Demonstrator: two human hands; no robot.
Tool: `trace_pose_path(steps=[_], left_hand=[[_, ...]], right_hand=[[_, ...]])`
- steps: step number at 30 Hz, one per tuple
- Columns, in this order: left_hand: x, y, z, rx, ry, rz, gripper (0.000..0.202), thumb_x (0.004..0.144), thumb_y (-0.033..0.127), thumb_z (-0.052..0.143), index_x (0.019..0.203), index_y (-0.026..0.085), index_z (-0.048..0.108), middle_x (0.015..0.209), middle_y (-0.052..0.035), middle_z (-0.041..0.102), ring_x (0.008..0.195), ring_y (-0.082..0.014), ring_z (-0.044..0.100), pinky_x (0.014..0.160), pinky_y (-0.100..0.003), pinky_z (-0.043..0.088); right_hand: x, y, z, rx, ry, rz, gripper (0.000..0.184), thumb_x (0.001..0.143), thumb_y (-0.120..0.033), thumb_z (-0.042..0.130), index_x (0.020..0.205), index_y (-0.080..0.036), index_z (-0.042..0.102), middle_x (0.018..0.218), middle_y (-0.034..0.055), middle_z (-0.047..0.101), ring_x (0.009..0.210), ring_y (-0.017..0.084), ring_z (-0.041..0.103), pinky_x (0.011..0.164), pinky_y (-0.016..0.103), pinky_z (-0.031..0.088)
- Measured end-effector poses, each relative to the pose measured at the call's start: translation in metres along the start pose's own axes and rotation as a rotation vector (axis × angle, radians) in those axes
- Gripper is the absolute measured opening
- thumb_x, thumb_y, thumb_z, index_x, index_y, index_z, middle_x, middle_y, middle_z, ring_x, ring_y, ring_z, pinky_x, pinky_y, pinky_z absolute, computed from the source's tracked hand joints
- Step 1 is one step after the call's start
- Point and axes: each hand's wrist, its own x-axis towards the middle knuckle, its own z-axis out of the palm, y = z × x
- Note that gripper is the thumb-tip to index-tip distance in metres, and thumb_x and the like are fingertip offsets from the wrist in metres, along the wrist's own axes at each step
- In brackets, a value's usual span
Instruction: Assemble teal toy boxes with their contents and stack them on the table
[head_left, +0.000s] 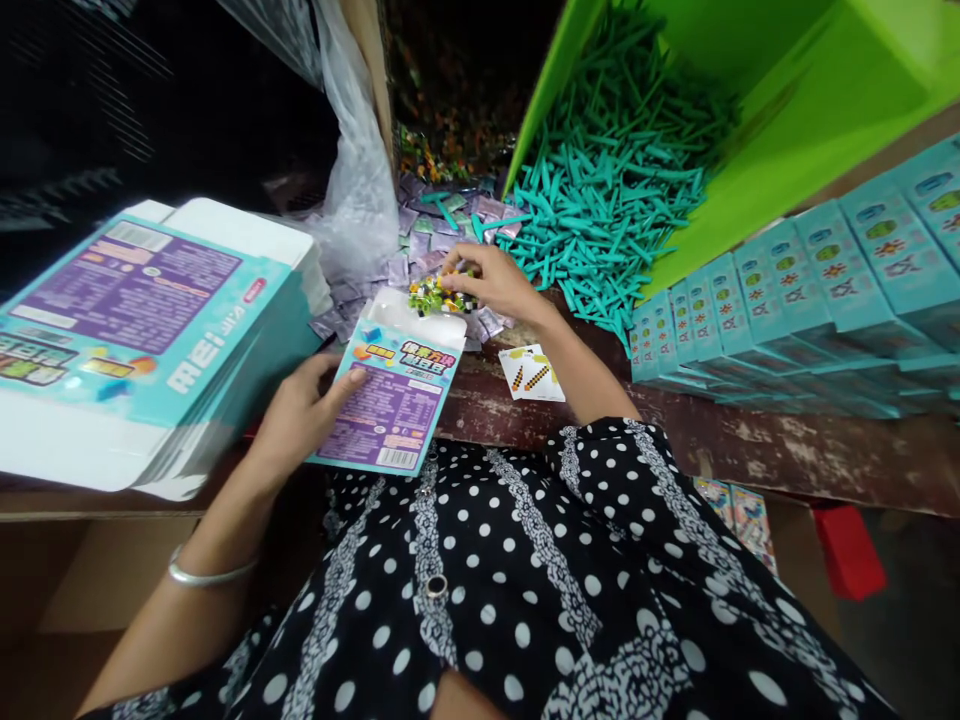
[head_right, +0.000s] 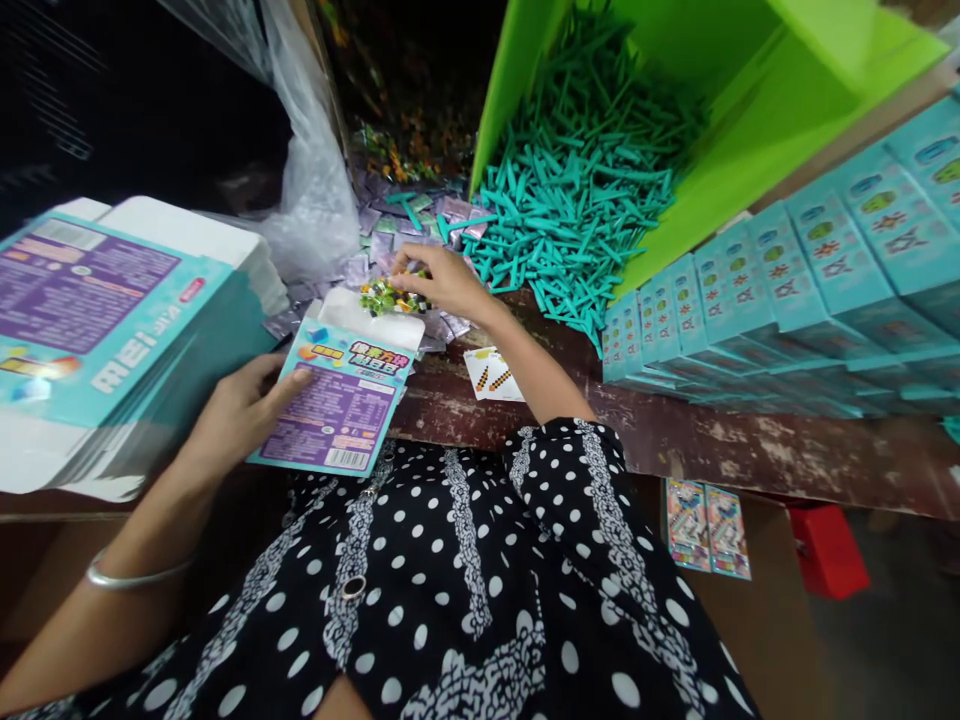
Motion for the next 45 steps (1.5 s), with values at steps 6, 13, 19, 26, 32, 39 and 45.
trace_pose_path(steps=[6,13,19,26,32,39,45], left_hand=[[-0.001,0.001,0.007,-0.241,0.079,0.071,0.06,0.087,0.068,0.082,0.119,0.017,0.079,0.104,-0.0152,0.088,0.078,-0.0281,0.079,0.065,-0.036,0.061],[-0.01,0.006,0.012,-0.368,0.139,0.17,0.042,0.089,0.056,0.085,0.111,0.021,0.08,0.104,-0.0127,0.088,0.083,-0.0261,0.079,0.073,-0.037,0.066],[-0.019,0.013,0.024,-0.429,0.239,0.203,0.051,0.089,0.059,0.09,0.119,0.02,0.076,0.114,-0.0129,0.087,0.096,-0.0282,0.083,0.085,-0.041,0.07],[-0.018,0.017,0.023,-0.424,0.147,0.202,0.047,0.088,0.059,0.09,0.114,0.023,0.078,0.109,-0.0109,0.088,0.092,-0.0288,0.083,0.081,-0.041,0.071],[-0.028,0.022,0.031,-0.473,0.183,0.209,0.046,0.088,0.056,0.09,0.117,0.023,0.077,0.112,-0.0114,0.088,0.099,-0.031,0.086,0.091,-0.046,0.073],[-0.03,0.022,0.042,-0.485,0.162,0.202,0.046,0.092,0.06,0.089,0.118,0.024,0.076,0.113,-0.0105,0.087,0.098,-0.0304,0.084,0.086,-0.043,0.071],[-0.026,0.027,0.046,-0.426,0.103,0.221,0.051,0.094,0.067,0.085,0.118,0.024,0.074,0.111,-0.01,0.085,0.095,-0.0297,0.082,0.082,-0.041,0.07]], right_hand=[[-0.014,-0.037,-0.004,-0.078,-0.159,-0.127,0.011,0.097,-0.03,0.079,0.098,-0.021,0.073,0.106,0.0019,0.077,0.107,0.022,0.065,0.1,0.036,0.046],[-0.016,-0.038,-0.012,0.252,-0.334,-0.108,0.032,0.101,-0.048,0.076,0.114,-0.019,0.075,0.114,0.0053,0.079,0.102,0.017,0.069,0.084,0.031,0.055],[-0.019,-0.049,-0.033,0.051,-0.499,-0.106,0.02,0.091,-0.032,0.091,0.092,-0.019,0.076,0.09,0.0013,0.074,0.087,0.015,0.064,0.082,0.031,0.051],[-0.026,-0.073,-0.038,-0.028,-0.39,-0.145,0.043,0.085,-0.027,0.095,0.124,-0.021,0.078,0.104,0.0,0.075,0.09,0.014,0.065,0.082,0.029,0.048],[-0.03,-0.071,-0.033,-0.043,-0.314,-0.154,0.01,0.094,-0.026,0.084,0.096,-0.019,0.077,0.094,0.0018,0.077,0.088,0.014,0.067,0.08,0.029,0.051],[-0.037,-0.061,-0.018,0.016,-0.36,-0.105,0.039,0.109,-0.047,0.074,0.085,-0.017,0.077,0.069,-0.0022,0.062,0.068,0.011,0.053,0.069,0.028,0.044],[-0.042,-0.075,0.016,0.035,-0.459,-0.042,0.074,0.109,-0.082,0.06,0.068,-0.02,0.058,0.068,-0.0013,0.055,0.067,0.012,0.046,0.067,0.031,0.04]])
